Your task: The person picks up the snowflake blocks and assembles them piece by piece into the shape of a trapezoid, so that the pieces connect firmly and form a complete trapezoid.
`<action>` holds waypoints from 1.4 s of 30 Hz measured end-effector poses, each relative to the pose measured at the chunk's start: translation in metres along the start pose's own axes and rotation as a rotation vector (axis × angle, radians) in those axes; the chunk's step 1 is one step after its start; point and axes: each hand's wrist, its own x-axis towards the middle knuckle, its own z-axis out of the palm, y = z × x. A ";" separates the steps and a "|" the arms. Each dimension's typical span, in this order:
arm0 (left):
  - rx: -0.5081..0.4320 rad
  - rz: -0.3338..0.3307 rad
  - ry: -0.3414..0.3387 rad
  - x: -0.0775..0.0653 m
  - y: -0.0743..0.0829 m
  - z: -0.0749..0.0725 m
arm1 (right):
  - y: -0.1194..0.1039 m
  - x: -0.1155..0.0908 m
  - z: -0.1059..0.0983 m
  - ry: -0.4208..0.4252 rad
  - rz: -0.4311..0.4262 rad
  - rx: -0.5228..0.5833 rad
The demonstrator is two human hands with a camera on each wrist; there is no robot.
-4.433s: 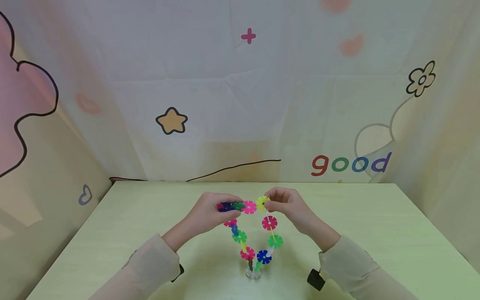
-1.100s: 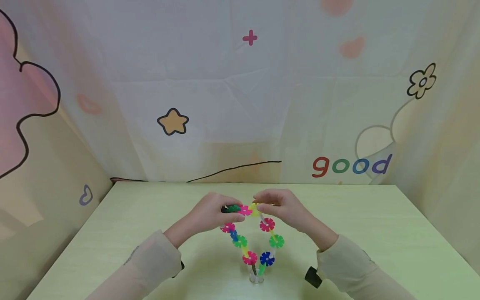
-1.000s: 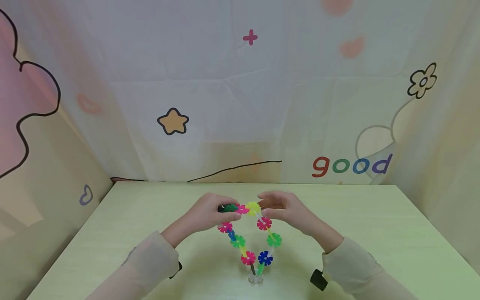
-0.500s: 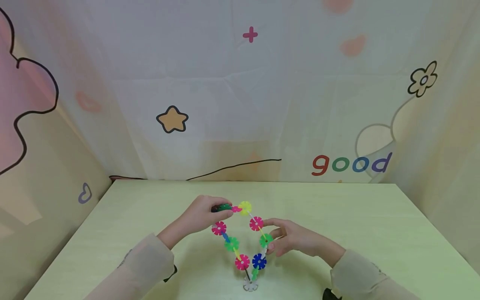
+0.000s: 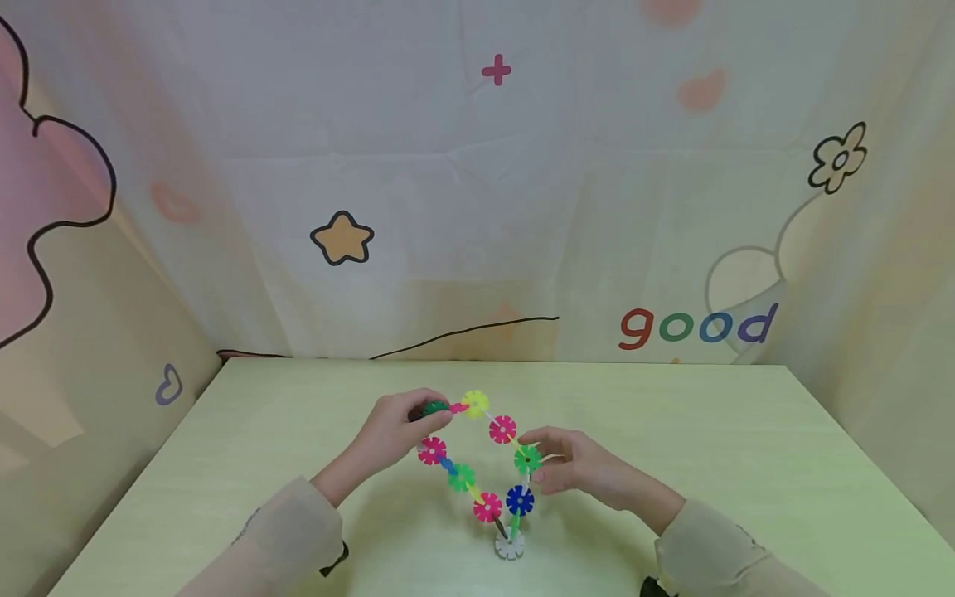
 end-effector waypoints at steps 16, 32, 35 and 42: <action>-0.235 -0.100 0.166 0.000 -0.004 0.007 | -0.001 0.001 0.008 0.224 -0.043 0.011; 0.022 -0.123 -0.267 0.012 -0.014 0.020 | -0.001 0.006 -0.029 0.443 0.057 -0.190; 0.081 -0.133 -0.301 0.019 -0.014 0.028 | 0.004 0.010 -0.039 0.447 0.095 -0.223; 0.144 -0.178 -0.351 0.037 -0.012 0.050 | 0.016 0.017 -0.061 0.416 0.147 -0.311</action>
